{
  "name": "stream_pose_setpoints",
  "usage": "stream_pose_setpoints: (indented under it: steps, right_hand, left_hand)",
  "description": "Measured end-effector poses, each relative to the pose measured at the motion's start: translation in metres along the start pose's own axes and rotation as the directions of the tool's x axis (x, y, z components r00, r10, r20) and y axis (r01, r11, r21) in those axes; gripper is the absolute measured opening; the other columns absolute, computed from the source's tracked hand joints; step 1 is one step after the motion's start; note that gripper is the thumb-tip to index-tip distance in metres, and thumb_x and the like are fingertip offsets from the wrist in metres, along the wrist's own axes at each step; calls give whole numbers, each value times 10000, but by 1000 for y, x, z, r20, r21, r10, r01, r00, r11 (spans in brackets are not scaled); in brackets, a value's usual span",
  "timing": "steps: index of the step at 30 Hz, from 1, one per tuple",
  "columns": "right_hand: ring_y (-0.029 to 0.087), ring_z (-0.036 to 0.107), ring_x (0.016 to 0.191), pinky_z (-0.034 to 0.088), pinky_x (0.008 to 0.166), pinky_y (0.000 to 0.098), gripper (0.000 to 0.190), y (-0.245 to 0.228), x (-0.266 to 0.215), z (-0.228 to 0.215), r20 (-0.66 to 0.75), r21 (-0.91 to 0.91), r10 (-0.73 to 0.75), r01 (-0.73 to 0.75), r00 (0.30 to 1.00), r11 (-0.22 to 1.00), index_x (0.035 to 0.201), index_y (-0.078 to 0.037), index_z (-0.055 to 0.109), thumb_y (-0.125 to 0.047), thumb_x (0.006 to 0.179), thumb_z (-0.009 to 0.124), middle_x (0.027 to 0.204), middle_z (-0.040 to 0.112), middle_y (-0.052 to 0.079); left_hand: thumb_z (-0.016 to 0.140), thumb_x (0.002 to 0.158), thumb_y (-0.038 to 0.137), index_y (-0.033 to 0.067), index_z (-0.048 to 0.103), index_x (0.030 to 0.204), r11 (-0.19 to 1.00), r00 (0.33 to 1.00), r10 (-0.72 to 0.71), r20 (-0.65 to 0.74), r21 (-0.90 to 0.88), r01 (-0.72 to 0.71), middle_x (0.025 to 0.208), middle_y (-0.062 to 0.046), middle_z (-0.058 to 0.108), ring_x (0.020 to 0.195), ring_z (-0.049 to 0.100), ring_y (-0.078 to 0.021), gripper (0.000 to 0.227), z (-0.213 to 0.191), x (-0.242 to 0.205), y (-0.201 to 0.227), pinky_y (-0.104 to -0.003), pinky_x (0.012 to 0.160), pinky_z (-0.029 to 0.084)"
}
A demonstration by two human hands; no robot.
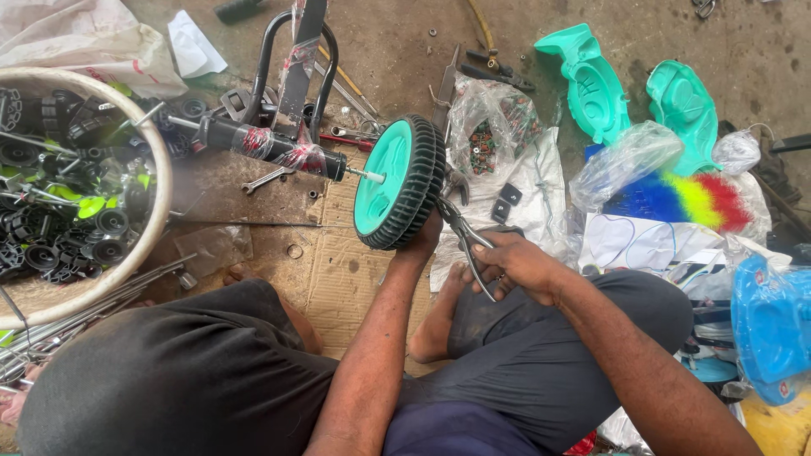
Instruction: The person assembles a scooter by attaching a green wheel to the front fork using a metal axle, washers, and a nut. They use pliers to tighten the nut and secure the wheel, then attach the handlebar assembly to the front fork.
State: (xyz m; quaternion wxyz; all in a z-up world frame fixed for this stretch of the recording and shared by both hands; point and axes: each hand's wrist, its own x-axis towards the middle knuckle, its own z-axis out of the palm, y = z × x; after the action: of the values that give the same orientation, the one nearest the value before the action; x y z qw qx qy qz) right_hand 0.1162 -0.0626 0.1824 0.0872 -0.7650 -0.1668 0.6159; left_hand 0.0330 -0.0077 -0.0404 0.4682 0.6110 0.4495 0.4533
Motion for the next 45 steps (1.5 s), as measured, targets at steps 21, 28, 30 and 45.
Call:
stream_pose_setpoints:
  steps: [21,28,30,45]
  right_hand:
    - [160,590,632,493,515,325,376,-9,9,-9,11,24,102,-102,995,994,1175,-96,622,-400,988,504,761,620,37]
    - [68,384,545,330,446,255,315,44,24,12,-39,68,-52,54,998,996,1149,-23,679,-272,958,646,679,442,-52]
    - [70,418,548,365,465,259,302,53,22,8,-67,96,-81,88,994,992,1156,-35,683,-255,956,629,676,462,-46]
    - [101,615,725,521,632,275,268,12,116,26,-457,120,-651,767,606,630,1146,-9,644,-4,892,729,887,682,42]
  left_hand:
    - [620,976,113,45,682,982,999,999,32,-1,28,-32,878,-129,670,831,654,-313,92,-4,3,3,-447,764,523]
    - [620,963,117,18,695,1067,987,986,161,-44,33,-159,966,-168,690,916,659,-346,162,-13,9,11,-464,814,523]
    - [584,982,115,20,694,1071,998,997,68,-24,-16,-68,975,-158,701,930,673,-327,170,-11,2,10,-459,830,528]
    - [603,1012,247,96,665,1311,961,959,-277,57,-8,278,1265,-140,692,1184,635,-303,341,-18,-8,0,-423,1000,477]
